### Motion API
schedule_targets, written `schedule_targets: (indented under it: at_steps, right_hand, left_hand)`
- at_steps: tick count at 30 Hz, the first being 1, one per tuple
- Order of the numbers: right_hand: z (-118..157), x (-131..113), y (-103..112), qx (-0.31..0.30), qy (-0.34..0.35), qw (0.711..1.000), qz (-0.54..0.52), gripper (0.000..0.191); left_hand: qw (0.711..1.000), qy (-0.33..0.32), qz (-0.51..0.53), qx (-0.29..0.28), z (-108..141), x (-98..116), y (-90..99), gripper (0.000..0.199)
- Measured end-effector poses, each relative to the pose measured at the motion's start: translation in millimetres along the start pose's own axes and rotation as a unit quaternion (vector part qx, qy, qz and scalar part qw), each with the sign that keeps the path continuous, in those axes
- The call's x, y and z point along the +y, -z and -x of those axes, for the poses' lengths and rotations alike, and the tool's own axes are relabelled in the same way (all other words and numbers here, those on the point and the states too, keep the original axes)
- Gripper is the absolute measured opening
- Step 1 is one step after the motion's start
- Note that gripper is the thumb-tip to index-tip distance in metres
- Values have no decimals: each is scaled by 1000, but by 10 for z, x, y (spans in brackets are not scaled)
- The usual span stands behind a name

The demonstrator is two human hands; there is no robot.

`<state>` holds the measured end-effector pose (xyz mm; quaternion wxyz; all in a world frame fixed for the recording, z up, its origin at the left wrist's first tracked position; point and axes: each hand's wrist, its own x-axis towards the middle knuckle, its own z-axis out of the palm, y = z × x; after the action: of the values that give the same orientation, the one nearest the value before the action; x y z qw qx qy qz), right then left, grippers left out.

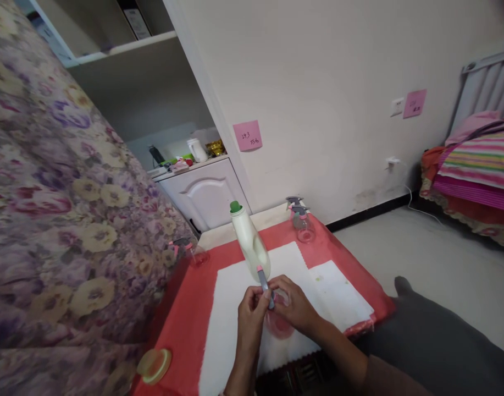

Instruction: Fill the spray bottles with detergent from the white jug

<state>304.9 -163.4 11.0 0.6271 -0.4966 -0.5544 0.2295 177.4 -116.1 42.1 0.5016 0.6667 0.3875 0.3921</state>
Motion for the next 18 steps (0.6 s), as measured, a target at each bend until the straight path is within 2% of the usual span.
schedule_targets:
  at_steps: [2, 5, 10, 14, 16, 18]
  right_hand:
    - [3, -15, -14, 10, -15, 1000, 5, 23]
    - [0, -34, 0, -12, -8, 1000, 7, 27]
    - [-4, -22, 27, -22, -3, 1000, 0, 14]
    - [6, 4, -4, -23, -15, 1000, 6, 13]
    - [5, 28, 0, -32, -32, 999, 19, 18]
    - [1, 68, 37, -48, -48, 997, 32, 31]
  left_hand:
    - [1000, 4, -1, -2, -6, -19, 6, 31]
    - [1000, 2, -7, -3, -3, -40, 14, 31]
    - [1000, 3, 6, -1, 38, -2, -1, 29]
    - [1000, 3, 7, 0, 65, 57, -16, 26]
    - [1000, 3, 8, -2, 73, 68, -12, 26]
    - [1000, 0, 10, -7, 80, 54, 5, 27]
